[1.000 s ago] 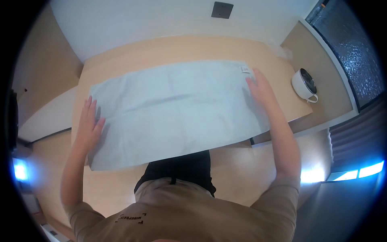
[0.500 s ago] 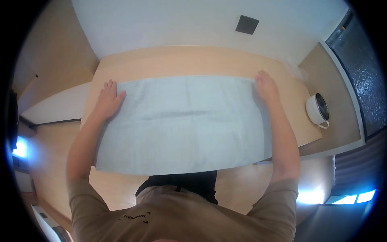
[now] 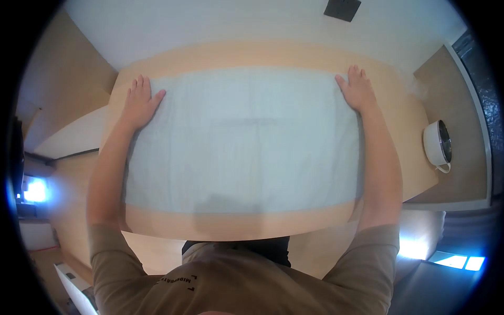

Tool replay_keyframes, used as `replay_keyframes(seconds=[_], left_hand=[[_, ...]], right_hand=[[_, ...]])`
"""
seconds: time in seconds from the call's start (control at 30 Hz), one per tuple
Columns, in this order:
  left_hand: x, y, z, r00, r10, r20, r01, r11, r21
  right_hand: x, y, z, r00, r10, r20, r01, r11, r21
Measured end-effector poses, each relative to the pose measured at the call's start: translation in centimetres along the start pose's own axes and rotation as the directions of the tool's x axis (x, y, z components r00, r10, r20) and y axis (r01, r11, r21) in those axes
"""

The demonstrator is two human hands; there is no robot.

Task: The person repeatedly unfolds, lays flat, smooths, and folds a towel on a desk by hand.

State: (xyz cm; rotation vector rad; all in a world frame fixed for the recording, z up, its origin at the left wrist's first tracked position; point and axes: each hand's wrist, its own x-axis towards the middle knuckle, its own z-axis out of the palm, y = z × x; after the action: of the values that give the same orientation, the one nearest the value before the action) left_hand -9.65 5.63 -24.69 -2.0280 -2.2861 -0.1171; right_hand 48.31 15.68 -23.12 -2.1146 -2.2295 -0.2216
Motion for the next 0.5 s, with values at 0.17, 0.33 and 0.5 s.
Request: replay_keyframes(seconds=[0.17,0.33,0.5], left_hand=[[0.1,0.2,-0.2,0.999,0.032,-0.014,-0.032,0.998,-0.053],[-0.7,0.5,-1.1,0.998,0.02,-0.064,-0.028,0.991,-0.13],[-2.0,-1.9,-2.2,0.985,0.072,-0.158,-0.111,0.96,-0.258]], right_hand=[[1.7,0.7,0.3,0.999,0.034,-0.002,-0.034,0.998,0.05],[2.2,1.3,0.8,0.999,0.042,-0.016,-0.04,0.992,0.119],[1.5,-0.8,-1.6,0.989,0.046,-0.14,-0.061,0.992,-0.109]])
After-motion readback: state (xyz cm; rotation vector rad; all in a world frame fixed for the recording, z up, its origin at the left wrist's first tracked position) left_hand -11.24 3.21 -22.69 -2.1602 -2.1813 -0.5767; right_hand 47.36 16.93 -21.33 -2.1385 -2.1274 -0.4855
